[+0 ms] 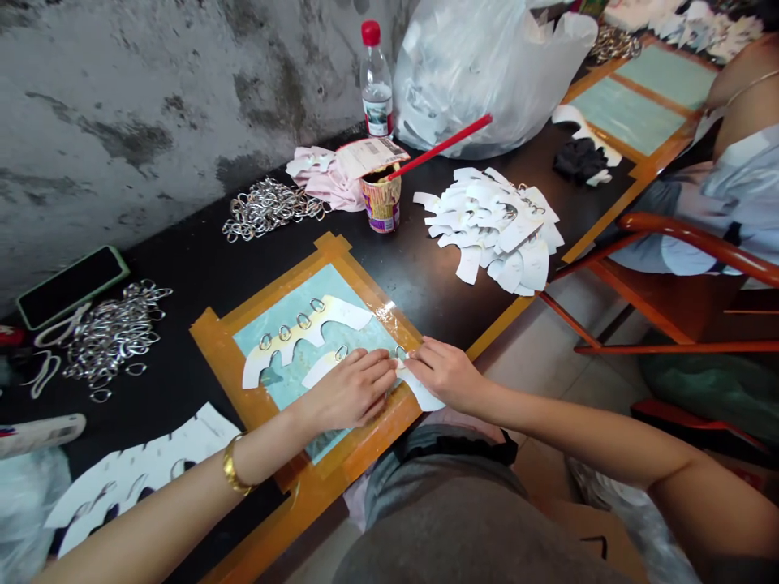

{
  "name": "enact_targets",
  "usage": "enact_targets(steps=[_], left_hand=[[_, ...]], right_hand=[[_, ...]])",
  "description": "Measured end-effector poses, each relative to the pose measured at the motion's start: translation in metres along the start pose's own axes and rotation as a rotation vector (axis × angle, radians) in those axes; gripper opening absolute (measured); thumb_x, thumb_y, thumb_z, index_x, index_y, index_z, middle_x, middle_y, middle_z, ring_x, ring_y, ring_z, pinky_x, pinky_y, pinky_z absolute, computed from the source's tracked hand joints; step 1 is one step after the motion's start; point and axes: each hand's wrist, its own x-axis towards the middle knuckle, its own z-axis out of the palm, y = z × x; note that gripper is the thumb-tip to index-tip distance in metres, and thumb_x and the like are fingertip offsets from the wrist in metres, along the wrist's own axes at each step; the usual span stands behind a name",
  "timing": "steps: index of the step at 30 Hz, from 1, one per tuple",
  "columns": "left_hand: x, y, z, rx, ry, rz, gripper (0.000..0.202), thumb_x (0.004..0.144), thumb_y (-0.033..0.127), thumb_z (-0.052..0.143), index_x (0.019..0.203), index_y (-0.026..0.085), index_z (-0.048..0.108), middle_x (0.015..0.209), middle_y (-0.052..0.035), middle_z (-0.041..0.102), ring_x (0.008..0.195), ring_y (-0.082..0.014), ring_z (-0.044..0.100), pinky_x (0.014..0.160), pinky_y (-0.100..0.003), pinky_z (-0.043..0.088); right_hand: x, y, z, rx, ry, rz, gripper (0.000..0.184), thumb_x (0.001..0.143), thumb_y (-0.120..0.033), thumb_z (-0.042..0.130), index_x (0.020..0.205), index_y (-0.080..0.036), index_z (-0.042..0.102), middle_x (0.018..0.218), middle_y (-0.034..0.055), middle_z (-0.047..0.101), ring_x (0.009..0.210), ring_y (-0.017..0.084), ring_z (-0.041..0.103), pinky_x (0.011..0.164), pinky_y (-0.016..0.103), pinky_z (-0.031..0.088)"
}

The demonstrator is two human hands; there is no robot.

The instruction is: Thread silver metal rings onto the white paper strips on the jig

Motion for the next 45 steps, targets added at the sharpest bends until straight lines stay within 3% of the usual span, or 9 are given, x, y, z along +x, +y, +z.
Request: enact_targets(steps=[5,8,13,18,26,30,38,45], left_hand=[[0.008,0.016,0.007,0.019,0.079,-0.200,0.016,0.097,0.022,0.043,0.097,0.016,0.058,0.089,-0.0060,0.066,0.096,-0.0219,0.056,0.076,-0.035,0.037],[0.010,0.020,0.014,0.052,0.138,-0.240,0.018,0.099,0.024,0.042,0.096,0.017,0.059,0.087,-0.0042,0.067,0.094,-0.0207,0.056,0.075,-0.034,0.035],[0.007,0.019,0.014,0.033,0.153,-0.230,0.016,0.097,0.020,0.045,0.106,0.016,0.059,0.090,-0.0041,0.069,0.097,-0.0209,0.056,0.076,-0.034,0.035],[0.014,0.017,0.014,0.092,0.197,-0.272,0.022,0.097,0.029,0.047,0.083,0.018,0.059,0.073,-0.0022,0.066,0.084,-0.0192,0.057,0.070,-0.034,0.033],[0.020,0.027,0.019,0.274,0.237,-0.248,0.017,0.094,0.014,0.049,0.081,0.015,0.060,0.069,-0.0047,0.064,0.080,-0.0207,0.058,0.066,-0.035,0.033],[0.021,0.028,0.018,0.316,0.233,-0.228,0.021,0.094,0.008,0.044,0.082,0.014,0.061,0.068,-0.0040,0.064,0.076,-0.0193,0.058,0.066,-0.035,0.035],[0.014,0.027,0.016,0.364,0.210,-0.109,0.022,0.094,0.005,0.041,0.101,0.010,0.061,0.092,-0.0091,0.071,0.085,-0.0190,0.063,0.071,-0.033,0.039],[0.015,0.029,0.013,0.416,0.122,-0.021,0.023,0.090,0.001,0.042,0.107,0.006,0.058,0.094,-0.0145,0.071,0.083,-0.0215,0.065,0.075,-0.035,0.042]], right_hand=[[-0.003,0.004,0.000,0.015,0.034,-0.016,0.019,0.095,-0.017,0.049,0.091,-0.013,0.068,0.083,0.0070,0.069,0.080,0.018,0.059,0.069,0.029,0.050],[-0.004,0.007,0.000,0.039,0.030,-0.047,0.020,0.095,-0.016,0.048,0.090,-0.014,0.067,0.086,0.0068,0.070,0.084,0.018,0.060,0.079,0.032,0.051],[-0.008,0.016,-0.002,0.109,0.036,-0.128,0.019,0.094,-0.013,0.049,0.103,-0.012,0.065,0.096,0.0085,0.071,0.098,0.020,0.058,0.093,0.040,0.048],[-0.008,0.022,0.000,0.159,0.029,-0.081,0.018,0.095,-0.016,0.047,0.098,-0.013,0.065,0.086,0.0073,0.070,0.090,0.019,0.059,0.093,0.040,0.048],[-0.001,0.025,0.001,0.216,0.049,-0.087,0.014,0.093,-0.023,0.054,0.096,-0.015,0.065,0.085,0.0047,0.070,0.087,0.017,0.059,0.096,0.039,0.045],[0.002,0.028,0.000,0.171,0.040,-0.135,0.015,0.094,-0.017,0.051,0.091,-0.017,0.066,0.077,0.0020,0.068,0.085,0.016,0.060,0.096,0.038,0.045],[0.002,0.044,0.004,0.112,0.096,-0.382,0.017,0.096,-0.015,0.049,0.092,-0.017,0.065,0.086,0.0015,0.072,0.089,0.013,0.064,0.099,0.043,0.045],[0.011,0.045,-0.007,0.029,0.009,-0.524,0.014,0.094,-0.011,0.051,0.091,-0.012,0.065,0.082,0.0050,0.069,0.093,0.017,0.064,0.105,0.050,0.041]])
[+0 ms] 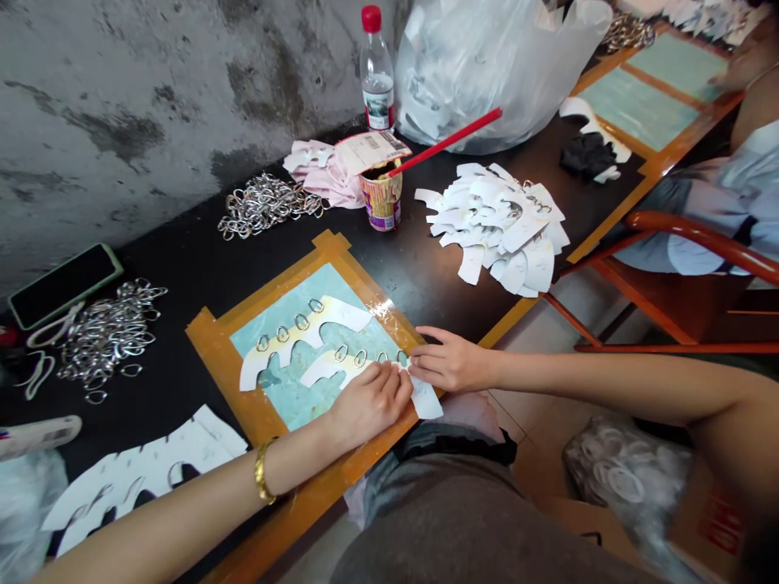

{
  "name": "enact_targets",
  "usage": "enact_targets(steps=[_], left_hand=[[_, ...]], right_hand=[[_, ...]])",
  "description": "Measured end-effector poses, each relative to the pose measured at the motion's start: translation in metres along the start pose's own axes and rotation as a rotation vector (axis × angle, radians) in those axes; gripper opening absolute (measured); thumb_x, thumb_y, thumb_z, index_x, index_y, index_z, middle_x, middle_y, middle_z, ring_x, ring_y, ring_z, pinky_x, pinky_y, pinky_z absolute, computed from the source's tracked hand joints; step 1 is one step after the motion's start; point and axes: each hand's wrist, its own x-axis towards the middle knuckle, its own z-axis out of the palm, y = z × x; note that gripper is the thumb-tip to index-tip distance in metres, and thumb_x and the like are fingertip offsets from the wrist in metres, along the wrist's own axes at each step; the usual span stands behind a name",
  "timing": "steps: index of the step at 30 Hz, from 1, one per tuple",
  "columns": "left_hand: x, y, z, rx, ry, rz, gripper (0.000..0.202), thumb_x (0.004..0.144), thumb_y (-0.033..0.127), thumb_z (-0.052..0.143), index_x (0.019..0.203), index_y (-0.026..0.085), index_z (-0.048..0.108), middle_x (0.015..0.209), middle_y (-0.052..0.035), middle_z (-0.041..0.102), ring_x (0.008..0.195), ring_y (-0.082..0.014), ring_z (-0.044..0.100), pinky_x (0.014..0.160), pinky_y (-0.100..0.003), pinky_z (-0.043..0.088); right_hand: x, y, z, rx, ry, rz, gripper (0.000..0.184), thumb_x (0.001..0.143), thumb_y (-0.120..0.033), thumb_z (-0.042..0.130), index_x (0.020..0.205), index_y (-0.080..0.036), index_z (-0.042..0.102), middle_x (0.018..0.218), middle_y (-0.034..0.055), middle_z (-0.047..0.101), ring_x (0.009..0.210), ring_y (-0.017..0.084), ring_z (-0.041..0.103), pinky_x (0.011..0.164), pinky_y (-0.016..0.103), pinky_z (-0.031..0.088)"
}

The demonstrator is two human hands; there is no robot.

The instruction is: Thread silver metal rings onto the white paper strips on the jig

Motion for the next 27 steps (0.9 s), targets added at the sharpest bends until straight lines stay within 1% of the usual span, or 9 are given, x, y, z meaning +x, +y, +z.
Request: enact_targets(steps=[4,6,11,15,17,19,22,24,27], left_hand=[[0.002,0.000,-0.004,0.070,-0.029,0.066,0.028,0.088,-0.001,0.038,0.107,0.007,0.059,0.095,-0.0160,0.071,0.084,-0.0229,0.065,0.081,-0.037,0.043],[0.004,-0.001,-0.005,0.090,-0.037,0.085,0.029,0.088,-0.001,0.038,0.103,0.006,0.061,0.094,-0.0155,0.072,0.084,-0.0228,0.066,0.082,-0.036,0.044],[0.003,-0.007,-0.003,-0.053,-0.020,0.031,0.023,0.092,0.007,0.043,0.095,0.008,0.065,0.087,-0.0096,0.071,0.084,-0.0207,0.064,0.082,-0.034,0.043],[-0.003,-0.018,-0.001,-0.303,-0.039,-0.082,0.018,0.095,0.022,0.049,0.098,0.017,0.066,0.091,-0.0033,0.071,0.099,-0.0204,0.061,0.091,-0.036,0.040],[-0.007,-0.025,-0.003,-0.389,-0.058,-0.095,0.019,0.095,0.023,0.050,0.106,0.020,0.065,0.100,-0.0017,0.071,0.107,-0.0206,0.057,0.099,-0.038,0.035],[-0.010,-0.030,-0.005,-0.420,-0.076,-0.079,0.022,0.095,0.022,0.049,0.112,0.021,0.063,0.108,-0.0013,0.070,0.111,-0.0216,0.055,0.104,-0.040,0.031],[-0.012,-0.034,-0.007,-0.424,-0.102,-0.058,0.025,0.095,0.023,0.048,0.115,0.021,0.063,0.114,-0.0014,0.069,0.113,-0.0236,0.053,0.105,-0.043,0.027],[-0.012,-0.036,-0.008,-0.430,-0.107,-0.048,0.027,0.095,0.024,0.048,0.118,0.022,0.061,0.115,-0.0019,0.069,0.114,-0.0241,0.052,0.106,-0.044,0.026],[-0.012,-0.039,-0.010,-0.470,-0.134,-0.033,0.033,0.094,0.024,0.047,0.126,0.022,0.056,0.116,-0.0026,0.068,0.115,-0.0241,0.052,0.108,-0.045,0.024]], right_hand=[[0.005,-0.003,-0.009,-0.058,-0.108,-0.035,0.018,0.094,-0.013,0.048,0.096,-0.009,0.065,0.090,0.0104,0.070,0.094,0.019,0.064,0.106,0.044,0.041],[0.006,-0.004,-0.012,-0.081,-0.164,-0.050,0.021,0.095,-0.015,0.045,0.098,-0.010,0.065,0.093,0.0095,0.071,0.093,0.018,0.064,0.107,0.040,0.041],[0.007,0.000,-0.017,-0.090,-0.264,-0.078,0.025,0.096,-0.016,0.042,0.102,-0.011,0.065,0.099,0.0079,0.071,0.097,0.018,0.064,0.108,0.035,0.040],[0.003,0.004,-0.016,-0.037,-0.265,-0.075,0.023,0.096,-0.016,0.041,0.102,-0.014,0.064,0.102,0.0065,0.069,0.099,0.016,0.063,0.111,0.036,0.037],[0.001,0.004,-0.015,0.002,-0.248,-0.054,0.023,0.097,-0.016,0.041,0.100,-0.015,0.063,0.100,0.0062,0.069,0.100,0.016,0.062,0.111,0.038,0.036],[0.000,0.002,-0.013,0.029,-0.235,-0.021,0.023,0.097,-0.016,0.041,0.107,-0.014,0.061,0.097,0.0064,0.068,0.099,0.017,0.062,0.111,0.041,0.035],[0.000,-0.004,-0.012,0.047,-0.232,0.045,0.029,0.097,-0.015,0.041,0.123,-0.014,0.054,0.095,0.0069,0.067,0.097,0.017,0.062,0.110,0.046,0.034],[0.000,-0.008,-0.010,0.061,-0.227,0.090,0.030,0.097,-0.015,0.041,0.124,-0.014,0.053,0.095,0.0073,0.066,0.096,0.017,0.061,0.110,0.047,0.034],[0.002,-0.013,-0.008,0.080,-0.199,0.155,0.027,0.097,-0.014,0.038,0.117,-0.012,0.057,0.092,0.0071,0.066,0.093,0.018,0.061,0.110,0.047,0.034]])
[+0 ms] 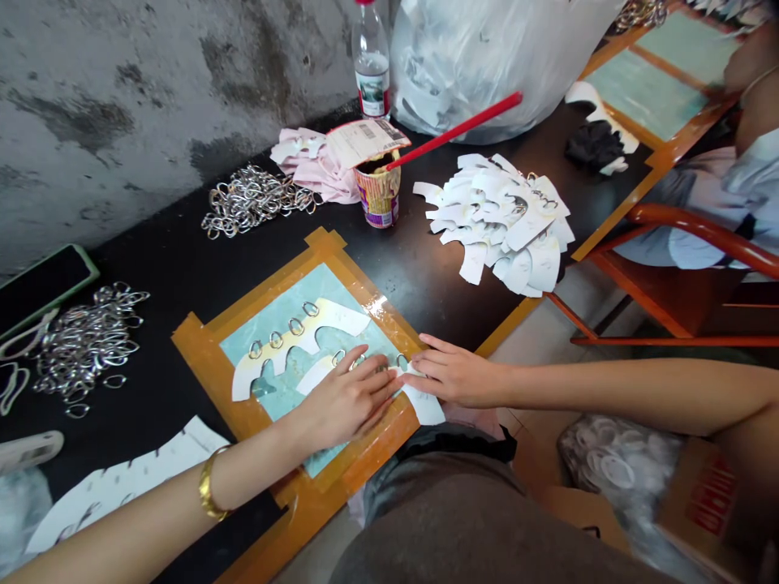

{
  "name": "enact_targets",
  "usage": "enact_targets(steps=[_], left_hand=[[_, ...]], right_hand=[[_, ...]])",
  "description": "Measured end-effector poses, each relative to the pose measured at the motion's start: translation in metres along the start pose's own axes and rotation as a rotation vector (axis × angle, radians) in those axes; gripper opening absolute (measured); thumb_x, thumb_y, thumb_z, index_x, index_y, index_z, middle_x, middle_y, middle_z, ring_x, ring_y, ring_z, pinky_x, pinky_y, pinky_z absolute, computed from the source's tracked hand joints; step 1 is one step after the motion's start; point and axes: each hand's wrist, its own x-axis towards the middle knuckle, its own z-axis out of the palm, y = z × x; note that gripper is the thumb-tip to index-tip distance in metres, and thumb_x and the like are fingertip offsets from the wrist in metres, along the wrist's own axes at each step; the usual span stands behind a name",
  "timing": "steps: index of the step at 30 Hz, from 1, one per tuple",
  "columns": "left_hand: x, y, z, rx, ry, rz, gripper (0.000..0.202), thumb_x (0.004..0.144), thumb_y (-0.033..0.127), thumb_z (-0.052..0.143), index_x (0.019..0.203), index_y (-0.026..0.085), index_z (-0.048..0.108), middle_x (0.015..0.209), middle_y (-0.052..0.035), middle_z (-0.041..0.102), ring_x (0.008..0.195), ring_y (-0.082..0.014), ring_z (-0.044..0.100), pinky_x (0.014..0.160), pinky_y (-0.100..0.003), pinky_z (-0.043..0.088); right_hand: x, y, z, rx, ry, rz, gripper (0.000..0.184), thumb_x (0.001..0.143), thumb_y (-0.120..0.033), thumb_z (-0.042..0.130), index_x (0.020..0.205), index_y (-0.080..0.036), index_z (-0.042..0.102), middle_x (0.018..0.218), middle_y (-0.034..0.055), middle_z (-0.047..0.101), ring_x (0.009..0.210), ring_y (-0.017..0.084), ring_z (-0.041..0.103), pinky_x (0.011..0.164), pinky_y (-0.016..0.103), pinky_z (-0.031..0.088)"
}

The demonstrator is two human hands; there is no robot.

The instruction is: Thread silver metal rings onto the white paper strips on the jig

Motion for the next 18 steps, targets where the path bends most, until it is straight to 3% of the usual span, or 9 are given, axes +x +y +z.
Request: enact_targets(steps=[6,12,18], left_hand=[[0.002,-0.013,-0.009,-0.094,-0.094,0.044,0.032,0.083,0.019,0.051,0.115,0.019,0.055,0.100,-0.0053,0.069,0.114,-0.0263,0.051,0.109,-0.050,0.021],[0.008,-0.025,-0.009,-0.086,-0.123,0.120,0.026,0.087,0.011,0.045,0.110,0.022,0.052,0.095,-0.0030,0.069,0.110,-0.0241,0.052,0.107,-0.050,0.022],[0.008,-0.030,-0.006,-0.086,-0.130,0.134,0.030,0.091,0.011,0.045,0.116,0.024,0.052,0.098,-0.0023,0.069,0.110,-0.0238,0.052,0.104,-0.049,0.022]], right_hand=[[0.001,-0.005,0.005,-0.015,0.004,0.050,0.026,0.097,-0.014,0.040,0.116,-0.012,0.057,0.089,0.0056,0.065,0.092,0.017,0.060,0.110,0.045,0.035],[-0.001,-0.005,0.008,-0.036,-0.008,0.023,0.019,0.096,-0.016,0.045,0.109,-0.018,0.060,0.095,0.0051,0.064,0.099,0.017,0.059,0.110,0.045,0.035],[-0.005,-0.008,0.014,-0.014,0.036,0.030,0.017,0.095,-0.016,0.049,0.107,-0.014,0.060,0.099,0.0081,0.064,0.101,0.018,0.058,0.108,0.044,0.037]])
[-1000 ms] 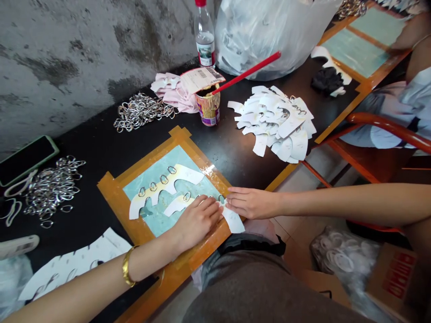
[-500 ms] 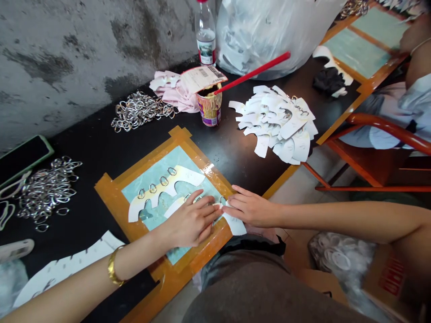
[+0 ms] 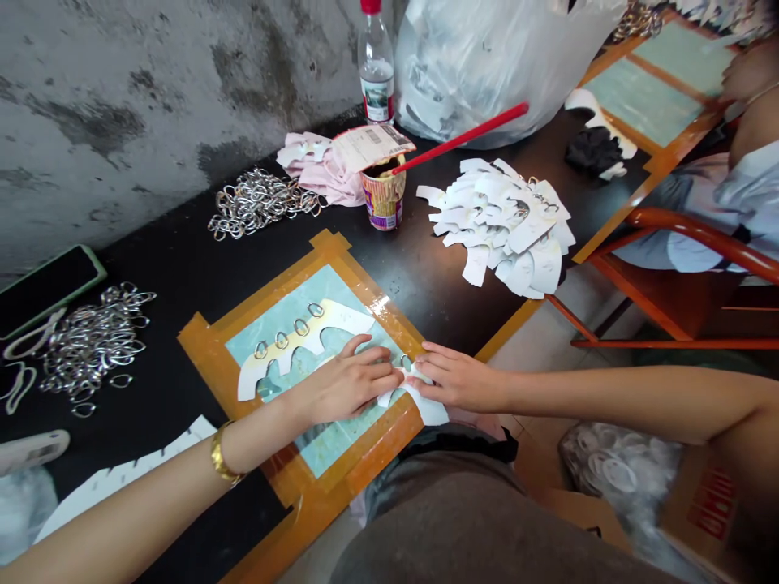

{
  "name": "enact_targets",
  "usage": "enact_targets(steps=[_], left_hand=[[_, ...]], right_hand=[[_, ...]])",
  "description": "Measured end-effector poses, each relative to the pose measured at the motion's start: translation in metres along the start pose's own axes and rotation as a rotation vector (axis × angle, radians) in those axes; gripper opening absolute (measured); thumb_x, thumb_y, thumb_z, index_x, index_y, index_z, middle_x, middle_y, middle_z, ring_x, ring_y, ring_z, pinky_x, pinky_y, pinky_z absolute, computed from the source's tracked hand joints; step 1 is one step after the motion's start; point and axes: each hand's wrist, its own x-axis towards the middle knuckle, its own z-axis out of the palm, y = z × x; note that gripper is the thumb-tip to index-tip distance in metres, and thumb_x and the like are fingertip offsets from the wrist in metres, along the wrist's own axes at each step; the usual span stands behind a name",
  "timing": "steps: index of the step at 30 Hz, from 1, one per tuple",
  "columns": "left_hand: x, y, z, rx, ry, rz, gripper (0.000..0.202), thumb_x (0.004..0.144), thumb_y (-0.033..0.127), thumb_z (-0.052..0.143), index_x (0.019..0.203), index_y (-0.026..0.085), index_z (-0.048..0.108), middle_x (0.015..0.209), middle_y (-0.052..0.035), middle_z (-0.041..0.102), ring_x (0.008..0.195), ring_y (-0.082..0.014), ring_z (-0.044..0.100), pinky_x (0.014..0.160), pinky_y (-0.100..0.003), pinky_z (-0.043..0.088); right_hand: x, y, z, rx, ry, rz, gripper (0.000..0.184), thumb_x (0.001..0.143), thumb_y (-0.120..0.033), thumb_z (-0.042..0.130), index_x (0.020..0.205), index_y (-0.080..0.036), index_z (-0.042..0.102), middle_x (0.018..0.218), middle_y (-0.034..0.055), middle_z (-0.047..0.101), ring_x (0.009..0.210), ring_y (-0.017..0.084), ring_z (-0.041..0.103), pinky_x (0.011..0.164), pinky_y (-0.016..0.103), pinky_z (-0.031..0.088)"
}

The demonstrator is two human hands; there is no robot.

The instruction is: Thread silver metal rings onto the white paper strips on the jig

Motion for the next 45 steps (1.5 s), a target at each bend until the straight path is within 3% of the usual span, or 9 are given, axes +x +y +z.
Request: enact_targets(steps=[6,12,18,23,29,38,41,45], left_hand=[[0.000,-0.004,0.001,0.020,0.011,0.015,0.030,0.089,0.012,0.049,0.115,0.025,0.054,0.096,-0.0013,0.070,0.108,-0.0236,0.054,0.100,-0.046,0.026],[-0.001,-0.002,0.002,0.054,0.006,0.041,0.034,0.090,0.015,0.049,0.121,0.027,0.054,0.109,-0.0020,0.069,0.112,-0.0239,0.052,0.101,-0.046,0.023],[0.001,0.011,0.008,0.145,-0.017,0.047,0.025,0.088,0.013,0.049,0.109,0.023,0.057,0.106,-0.0044,0.068,0.109,-0.0253,0.052,0.103,-0.048,0.022],[0.003,0.014,0.006,0.053,-0.009,-0.039,0.027,0.084,0.011,0.049,0.107,0.024,0.056,0.100,-0.0036,0.068,0.108,-0.0252,0.051,0.104,-0.049,0.021],[0.001,0.009,0.006,-0.097,0.033,-0.144,0.033,0.074,0.007,0.050,0.102,0.022,0.055,0.102,-0.0047,0.066,0.109,-0.0242,0.051,0.103,-0.049,0.021],[0.005,0.033,0.015,0.055,0.053,-0.174,0.045,0.084,0.018,0.052,0.129,0.023,0.049,0.106,-0.0055,0.067,0.109,-0.0266,0.051,0.102,-0.050,0.022],[0.007,0.043,0.018,0.067,0.057,-0.238,0.041,0.086,0.020,0.050,0.127,0.022,0.050,0.106,-0.0062,0.067,0.109,-0.0274,0.051,0.101,-0.049,0.023],[0.011,0.052,0.021,0.059,0.066,-0.328,0.049,0.086,0.018,0.049,0.135,0.020,0.044,0.102,-0.0060,0.066,0.107,-0.0274,0.051,0.098,-0.050,0.025]], right_hand=[[-0.002,-0.001,0.003,0.000,0.036,0.016,0.019,0.096,-0.015,0.047,0.109,-0.013,0.060,0.098,0.0083,0.065,0.104,0.019,0.058,0.105,0.044,0.042],[-0.002,-0.002,0.001,-0.030,0.018,0.022,0.021,0.097,-0.016,0.043,0.108,-0.015,0.061,0.099,0.0078,0.064,0.105,0.018,0.058,0.105,0.042,0.043],[0.002,0.000,0.002,-0.011,0.043,0.008,0.019,0.096,-0.016,0.046,0.105,-0.014,0.062,0.095,0.0082,0.065,0.100,0.018,0.059,0.105,0.043,0.042],[0.004,0.008,0.000,0.224,0.058,0.074,0.021,0.095,-0.014,0.045,0.104,-0.017,0.063,0.090,0.0059,0.066,0.095,0.017,0.060,0.104,0.043,0.043],[0.000,0.008,-0.001,0.366,0.134,0.192,0.026,0.092,-0.009,0.039,0.107,-0.010,0.060,0.099,0.0124,0.068,0.103,0.019,0.059,0.103,0.045,0.044],[-0.007,-0.002,0.003,0.175,0.118,0.165,0.022,0.093,-0.011,0.045,0.102,-0.014,0.065,0.102,0.0083,0.070,0.106,0.020,0.058,0.108,0.049,0.037],[-0.010,-0.005,0.004,0.281,0.155,0.266,0.025,0.090,-0.008,0.045,0.103,-0.017,0.064,0.103,0.0069,0.070,0.108,0.020,0.057,0.106,0.050,0.039],[-0.010,-0.008,0.006,0.467,0.261,0.334,0.028,0.088,-0.006,0.043,0.102,-0.018,0.064,0.102,0.0077,0.069,0.107,0.020,0.057,0.100,0.048,0.045]])
